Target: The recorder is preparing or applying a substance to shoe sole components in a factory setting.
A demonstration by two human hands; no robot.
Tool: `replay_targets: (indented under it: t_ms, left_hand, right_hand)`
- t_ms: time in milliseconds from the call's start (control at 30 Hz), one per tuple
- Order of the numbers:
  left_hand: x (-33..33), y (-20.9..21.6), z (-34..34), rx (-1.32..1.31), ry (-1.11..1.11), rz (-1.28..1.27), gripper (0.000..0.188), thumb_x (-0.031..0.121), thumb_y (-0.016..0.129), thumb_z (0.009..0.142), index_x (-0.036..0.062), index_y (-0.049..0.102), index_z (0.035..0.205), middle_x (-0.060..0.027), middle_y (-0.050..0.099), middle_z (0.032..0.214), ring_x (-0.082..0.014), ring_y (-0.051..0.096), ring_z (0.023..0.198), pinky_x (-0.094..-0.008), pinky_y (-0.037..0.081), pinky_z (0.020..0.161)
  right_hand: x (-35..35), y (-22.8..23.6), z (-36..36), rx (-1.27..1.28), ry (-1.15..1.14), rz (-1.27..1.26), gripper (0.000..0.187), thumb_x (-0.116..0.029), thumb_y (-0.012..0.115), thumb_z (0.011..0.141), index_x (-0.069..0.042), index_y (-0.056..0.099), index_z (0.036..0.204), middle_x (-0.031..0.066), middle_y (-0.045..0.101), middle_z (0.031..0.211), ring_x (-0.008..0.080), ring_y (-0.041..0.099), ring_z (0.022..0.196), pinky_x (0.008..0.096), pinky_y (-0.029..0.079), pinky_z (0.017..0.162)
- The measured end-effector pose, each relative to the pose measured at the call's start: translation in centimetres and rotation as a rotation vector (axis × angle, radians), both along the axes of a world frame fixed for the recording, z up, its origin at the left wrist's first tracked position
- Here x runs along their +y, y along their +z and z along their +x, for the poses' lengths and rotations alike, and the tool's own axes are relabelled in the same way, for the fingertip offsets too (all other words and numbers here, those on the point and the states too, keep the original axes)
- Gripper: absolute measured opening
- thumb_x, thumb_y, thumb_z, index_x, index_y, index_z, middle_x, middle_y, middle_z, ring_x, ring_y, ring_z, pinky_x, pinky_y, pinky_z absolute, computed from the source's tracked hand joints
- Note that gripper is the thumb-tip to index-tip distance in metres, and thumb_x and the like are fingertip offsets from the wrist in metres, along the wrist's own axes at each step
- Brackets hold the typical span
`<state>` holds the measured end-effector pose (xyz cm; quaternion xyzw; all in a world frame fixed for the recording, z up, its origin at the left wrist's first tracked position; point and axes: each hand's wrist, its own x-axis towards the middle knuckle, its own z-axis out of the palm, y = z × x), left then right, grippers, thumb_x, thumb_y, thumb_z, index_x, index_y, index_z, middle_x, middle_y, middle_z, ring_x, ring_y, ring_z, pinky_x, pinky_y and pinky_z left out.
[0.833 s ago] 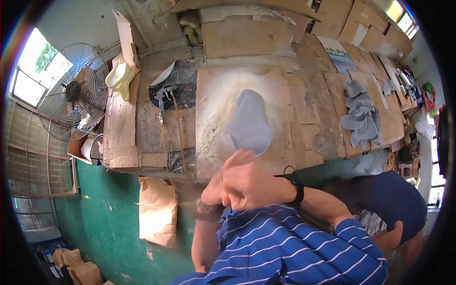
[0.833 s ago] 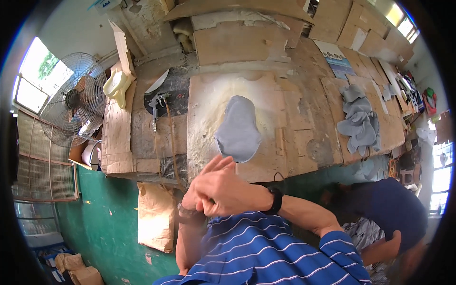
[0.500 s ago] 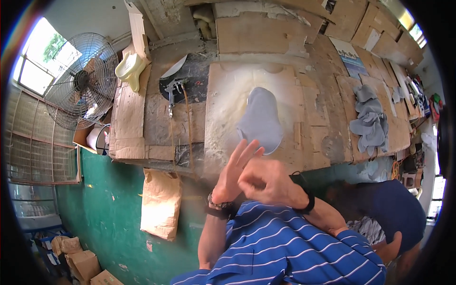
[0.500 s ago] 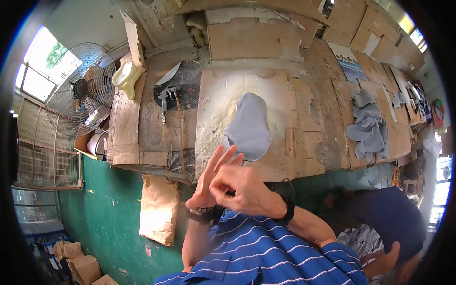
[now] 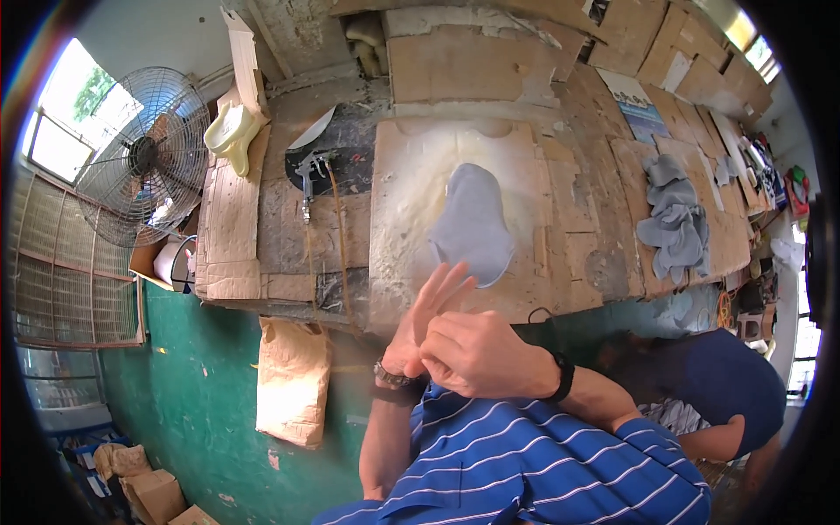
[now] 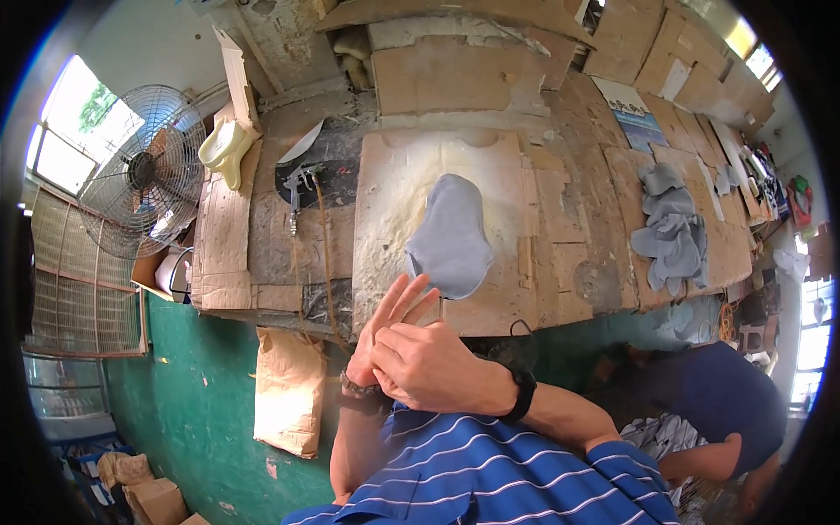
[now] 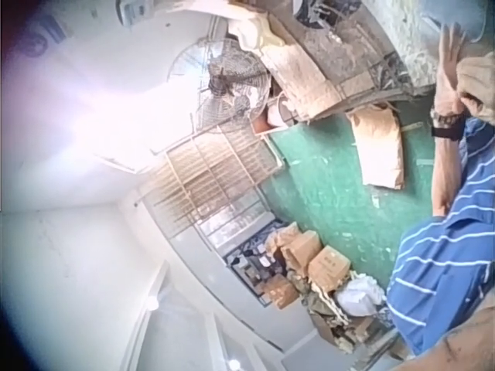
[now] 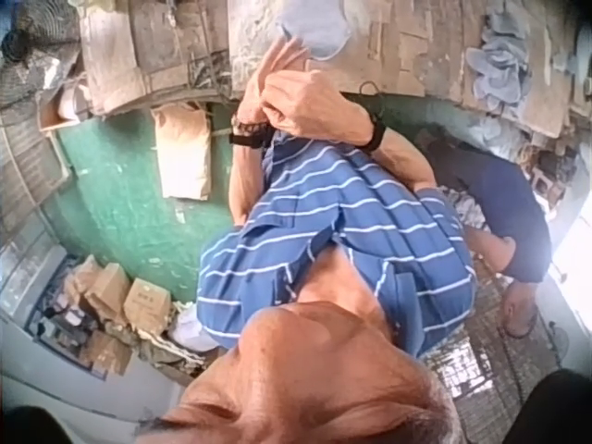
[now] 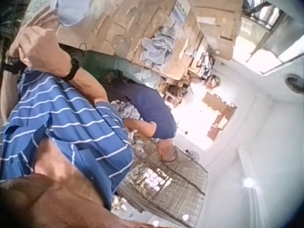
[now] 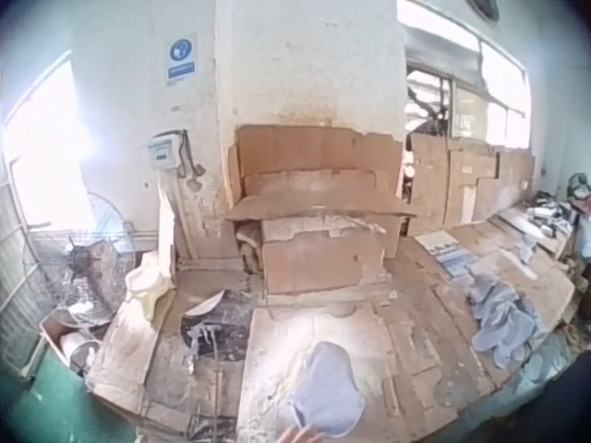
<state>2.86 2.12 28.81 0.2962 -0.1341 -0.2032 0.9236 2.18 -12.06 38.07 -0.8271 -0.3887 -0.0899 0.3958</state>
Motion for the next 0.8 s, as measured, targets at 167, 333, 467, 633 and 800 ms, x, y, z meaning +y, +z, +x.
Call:
replay_targets:
  t_ms: [167, 333, 467, 633, 800]
  left_hand:
    - [0.4, 1.0, -0.1, 0.101, 0.011, 0.261, 0.165, 0.075, 0.091, 0.037, 0.0043, 0.008, 0.162, -0.0243, 0.014, 0.166, -0.039, 0.019, 0.153, -0.0508, 0.023, 0.122]
    - [0.3, 1.2, -0.4, -0.044, 0.162, -0.183, 0.142, 0.092, 0.061, 0.062, 0.0017, 0.013, 0.161, -0.0205, 0.01, 0.168, -0.0374, 0.011, 0.155, -0.0536, 0.019, 0.124]
    - [0.4, 1.5, -0.2, 0.191, 0.184, -0.463, 0.129, 0.092, 0.046, 0.074, 0.0026, 0.014, 0.161, -0.0179, 0.006, 0.169, -0.0351, 0.004, 0.156, -0.0514, 0.008, 0.126]
    - [0.8, 1.9, -0.3, 0.155, 0.187, -0.423, 0.123, 0.089, 0.044, 0.08, 0.0023, 0.013, 0.161, -0.0173, 0.006, 0.169, -0.0342, 0.003, 0.157, -0.0526, 0.007, 0.126]
    - [0.0, 1.4, 0.0, 0.124, 0.16, -0.421, 0.132, 0.096, 0.038, 0.074, 0.0017, 0.008, 0.161, -0.0207, 0.001, 0.169, -0.0372, 0.001, 0.156, -0.053, 0.003, 0.126]
  right_hand:
    - [0.2, -2.4, 1.4, 0.274, 0.017, 0.183, 0.013, -0.002, 0.067, 0.074, -0.006, 0.055, 0.077, 0.0092, 0.059, 0.075, 0.0292, 0.059, 0.062, 0.037, 0.046, 0.054]
    - [-1.6, -2.3, 1.2, 0.562, -0.386, 0.415, 0.008, -0.008, 0.071, 0.088, -0.003, 0.065, 0.088, 0.0044, 0.057, 0.07, 0.0111, 0.051, 0.06, 0.0268, 0.042, 0.054]
    - [-0.6, -1.2, 0.2, 0.496, -0.342, 0.39, 0.007, -0.007, 0.073, 0.09, -0.001, 0.069, 0.088, 0.0027, 0.057, 0.074, 0.0081, 0.048, 0.06, 0.0247, 0.037, 0.053]
    - [-0.7, -1.1, 0.3, 0.422, -0.381, 0.395, 0.005, -0.006, 0.073, 0.089, -0.001, 0.069, 0.089, 0.005, 0.06, 0.076, 0.0106, 0.052, 0.061, 0.0257, 0.04, 0.054]
    - [0.2, -0.9, -0.5, 0.291, -0.264, 0.326, 0.006, -0.003, 0.075, 0.086, -0.002, 0.07, 0.089, 0.0078, 0.064, 0.077, 0.0148, 0.06, 0.059, 0.0276, 0.047, 0.053]
